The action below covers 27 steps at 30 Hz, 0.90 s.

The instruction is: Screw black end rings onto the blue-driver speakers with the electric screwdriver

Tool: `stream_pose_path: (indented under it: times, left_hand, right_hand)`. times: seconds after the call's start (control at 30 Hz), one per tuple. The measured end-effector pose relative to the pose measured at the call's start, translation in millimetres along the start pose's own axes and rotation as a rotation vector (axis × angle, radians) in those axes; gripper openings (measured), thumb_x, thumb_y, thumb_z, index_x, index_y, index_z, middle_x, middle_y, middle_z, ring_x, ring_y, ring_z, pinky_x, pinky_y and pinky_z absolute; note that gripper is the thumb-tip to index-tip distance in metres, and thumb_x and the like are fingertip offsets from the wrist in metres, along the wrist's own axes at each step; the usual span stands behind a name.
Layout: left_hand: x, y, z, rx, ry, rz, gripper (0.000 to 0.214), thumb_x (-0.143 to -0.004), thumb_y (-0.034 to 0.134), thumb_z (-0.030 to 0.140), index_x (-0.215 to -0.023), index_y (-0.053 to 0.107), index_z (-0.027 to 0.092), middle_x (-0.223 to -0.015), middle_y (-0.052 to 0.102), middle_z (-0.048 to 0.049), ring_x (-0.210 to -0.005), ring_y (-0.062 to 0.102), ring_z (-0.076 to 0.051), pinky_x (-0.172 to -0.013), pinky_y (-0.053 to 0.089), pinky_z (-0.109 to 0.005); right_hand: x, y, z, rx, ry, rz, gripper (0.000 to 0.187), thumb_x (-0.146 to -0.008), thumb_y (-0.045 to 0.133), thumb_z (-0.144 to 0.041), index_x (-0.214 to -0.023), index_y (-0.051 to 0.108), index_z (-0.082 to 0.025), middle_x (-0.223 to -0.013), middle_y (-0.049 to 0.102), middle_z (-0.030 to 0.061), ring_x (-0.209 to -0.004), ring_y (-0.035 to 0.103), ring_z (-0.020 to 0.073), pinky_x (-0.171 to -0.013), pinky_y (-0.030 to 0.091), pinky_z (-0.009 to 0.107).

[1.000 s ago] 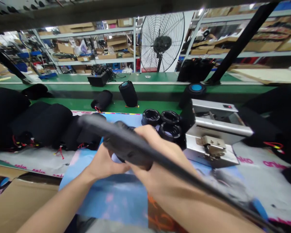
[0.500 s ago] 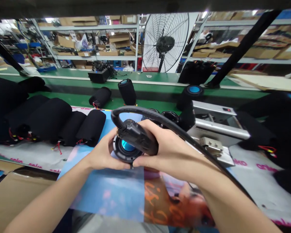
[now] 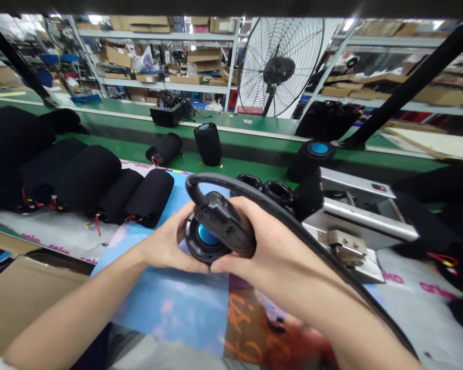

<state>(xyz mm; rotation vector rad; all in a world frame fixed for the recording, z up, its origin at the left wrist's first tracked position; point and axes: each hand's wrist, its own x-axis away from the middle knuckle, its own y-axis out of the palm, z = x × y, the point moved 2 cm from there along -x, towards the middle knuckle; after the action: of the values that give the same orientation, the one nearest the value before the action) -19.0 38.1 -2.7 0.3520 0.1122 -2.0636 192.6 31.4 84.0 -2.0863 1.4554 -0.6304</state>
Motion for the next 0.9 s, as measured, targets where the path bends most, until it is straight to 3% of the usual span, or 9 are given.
stream_pose_path:
  times: [0.17,0.3,0.43,0.5,0.57,0.73,0.77,0.83,0.9]
  left_hand:
    - [3.1,9.3,-2.4,0.047,0.008,0.038,0.113,-0.047,0.112,0.026,-0.147,0.060,0.026,-0.152,0.068,-0.0132,-0.144,0.063,-0.043,-0.124,0.049,-0.056]
    - [4.0,15.1,-0.7,0.028,-0.005,0.148,0.111,-0.046,0.114,0.030,-0.144,0.062,0.027,-0.152,0.069,-0.0119,-0.147,0.061,-0.042,-0.128,0.046,-0.058]
    - [3.5,14.1,0.0,0.062,-0.044,0.129,0.118,-0.039,0.115,0.040,-0.145,0.064,0.026,-0.146,0.072,-0.0131,-0.143,0.064,-0.045,-0.125,0.049,-0.060]
    - [3.1,14.0,1.9,0.080,-0.050,0.113,0.123,-0.034,0.115,0.042,-0.144,0.064,0.025,-0.146,0.072,-0.0141,-0.143,0.064,-0.047,-0.125,0.049,-0.059]
    - [2.8,16.3,6.0,0.073,-0.033,0.133,0.125,-0.034,0.115,0.043,-0.146,0.063,0.026,-0.149,0.070,-0.0141,-0.145,0.062,-0.046,-0.128,0.047,-0.056]
    - [0.8,26.8,18.1,-0.059,-0.069,0.240,0.108,-0.045,0.113,0.043,-0.139,0.062,0.024,-0.139,0.075,-0.0129,-0.134,0.070,-0.041,-0.119,0.054,-0.053]
    - [0.5,27.7,19.8,-0.111,-0.090,0.251,0.105,-0.048,0.112,0.043,-0.138,0.061,0.023,-0.137,0.076,-0.0131,-0.131,0.072,-0.040,-0.116,0.056,-0.053]
    - [1.0,27.5,22.6,-0.219,-0.108,0.267,0.098,-0.055,0.109,0.044,-0.138,0.060,0.023,-0.137,0.075,-0.0135,-0.130,0.072,-0.039,-0.113,0.058,-0.051]
    - [2.7,25.7,24.3,-0.307,-0.090,0.289,0.093,-0.060,0.105,0.046,-0.137,0.059,0.023,-0.138,0.075,-0.0141,-0.129,0.073,-0.038,-0.112,0.059,-0.050]
  right_hand:
    - [-8.2,-9.0,-2.2,-0.026,-0.001,-0.165,0.058,-0.066,0.087,-0.037,-0.118,0.066,-0.027,-0.093,0.074,-0.0025,-0.078,0.069,0.0170,-0.064,0.054,0.024]
    - [3.8,-1.3,-0.8,-0.009,0.038,-0.012,0.061,-0.066,0.087,-0.039,-0.122,0.067,-0.028,-0.087,0.074,-0.0011,-0.071,0.068,0.0190,-0.061,0.051,0.027]
    - [19.9,13.2,-4.1,0.089,0.108,0.124,0.064,-0.067,0.085,-0.039,-0.128,0.067,-0.032,-0.096,0.077,0.0007,-0.078,0.072,0.0232,-0.065,0.053,0.031]
    - [22.9,18.0,-6.7,0.068,0.133,0.129,0.065,-0.067,0.084,-0.039,-0.130,0.067,-0.034,-0.103,0.078,0.0002,-0.085,0.074,0.0238,-0.073,0.056,0.034]
    - [22.4,19.6,-7.3,0.008,0.165,0.129,0.064,-0.068,0.083,-0.039,-0.129,0.066,-0.034,-0.096,0.076,-0.0012,-0.082,0.071,0.0217,-0.076,0.056,0.034]
    - [20.4,1.5,6.5,-0.115,0.096,0.063,0.065,-0.063,0.086,-0.039,-0.125,0.070,-0.027,-0.085,0.073,0.0001,-0.069,0.066,0.0198,-0.062,0.054,0.031]
    - [22.9,-8.7,11.9,-0.144,0.109,0.115,0.066,-0.060,0.089,-0.040,-0.123,0.072,-0.026,-0.088,0.074,0.0015,-0.068,0.066,0.0204,-0.060,0.054,0.032]
    - [32.4,-35.9,22.0,-0.268,0.097,0.367,0.061,-0.059,0.096,-0.043,-0.112,0.072,-0.027,-0.097,0.075,0.0039,-0.061,0.063,0.0192,-0.057,0.053,0.035]
    - [46.0,-64.7,29.6,-0.369,-0.001,0.670,0.052,-0.073,0.090,-0.059,-0.107,0.065,-0.030,-0.099,0.072,0.0051,-0.057,0.058,0.0182,-0.056,0.052,0.038]
